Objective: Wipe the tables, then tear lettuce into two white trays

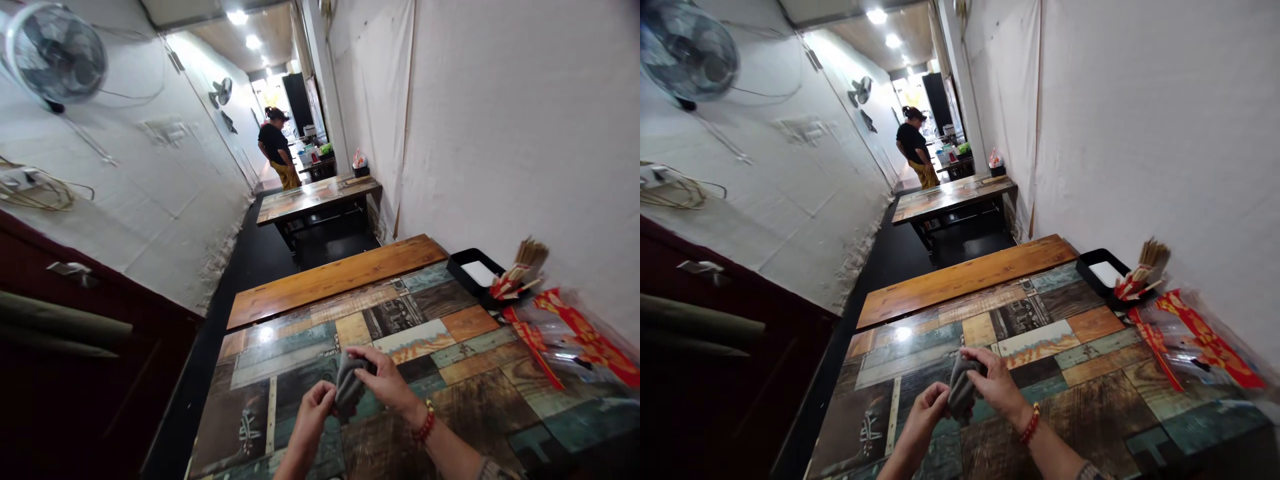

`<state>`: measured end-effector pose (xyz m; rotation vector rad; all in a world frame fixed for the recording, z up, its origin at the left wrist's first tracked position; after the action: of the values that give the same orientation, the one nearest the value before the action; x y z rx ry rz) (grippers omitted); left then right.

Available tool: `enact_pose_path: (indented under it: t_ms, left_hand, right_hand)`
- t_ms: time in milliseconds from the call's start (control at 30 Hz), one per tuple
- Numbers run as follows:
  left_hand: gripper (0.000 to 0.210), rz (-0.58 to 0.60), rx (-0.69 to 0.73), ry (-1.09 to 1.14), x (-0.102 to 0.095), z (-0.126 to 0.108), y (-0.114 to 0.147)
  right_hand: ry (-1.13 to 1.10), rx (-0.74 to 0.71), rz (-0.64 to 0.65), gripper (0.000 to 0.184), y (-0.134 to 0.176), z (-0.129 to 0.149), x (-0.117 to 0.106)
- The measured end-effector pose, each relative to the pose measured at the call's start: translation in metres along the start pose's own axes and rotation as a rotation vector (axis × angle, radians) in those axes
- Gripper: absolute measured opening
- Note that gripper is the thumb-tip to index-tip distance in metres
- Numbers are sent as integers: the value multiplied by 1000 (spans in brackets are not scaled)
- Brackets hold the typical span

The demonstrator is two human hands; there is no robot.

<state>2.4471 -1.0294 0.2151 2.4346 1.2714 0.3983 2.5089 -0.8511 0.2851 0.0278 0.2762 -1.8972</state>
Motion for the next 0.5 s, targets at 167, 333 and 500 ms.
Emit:
enact_pose_path:
  t_ms: [167,333,500]
  left_hand:
    - [41,-106,53,-184,-3,-29,-3]
    - [42,32,25,-199,32,-31,-14]
    - [55,37,-59,-142,29,4,-19]
  right_hand:
    - [85,-28,-148,33,7,-6,-43]
    - [230,-2,-218,35,20,-40,-90]
    - [623,135,-227,44,54,-128,-151]
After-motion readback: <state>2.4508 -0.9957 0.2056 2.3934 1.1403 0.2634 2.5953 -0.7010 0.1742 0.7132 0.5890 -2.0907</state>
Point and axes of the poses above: each hand's wrist, its own y-axis away from the middle knuckle, its own x-axis out of the palm, z = x × y, the point moved 6 cm from there along -y, towards the middle knuckle, and after that the axes turned 4 degrees about -x, right-handed, at the moved point
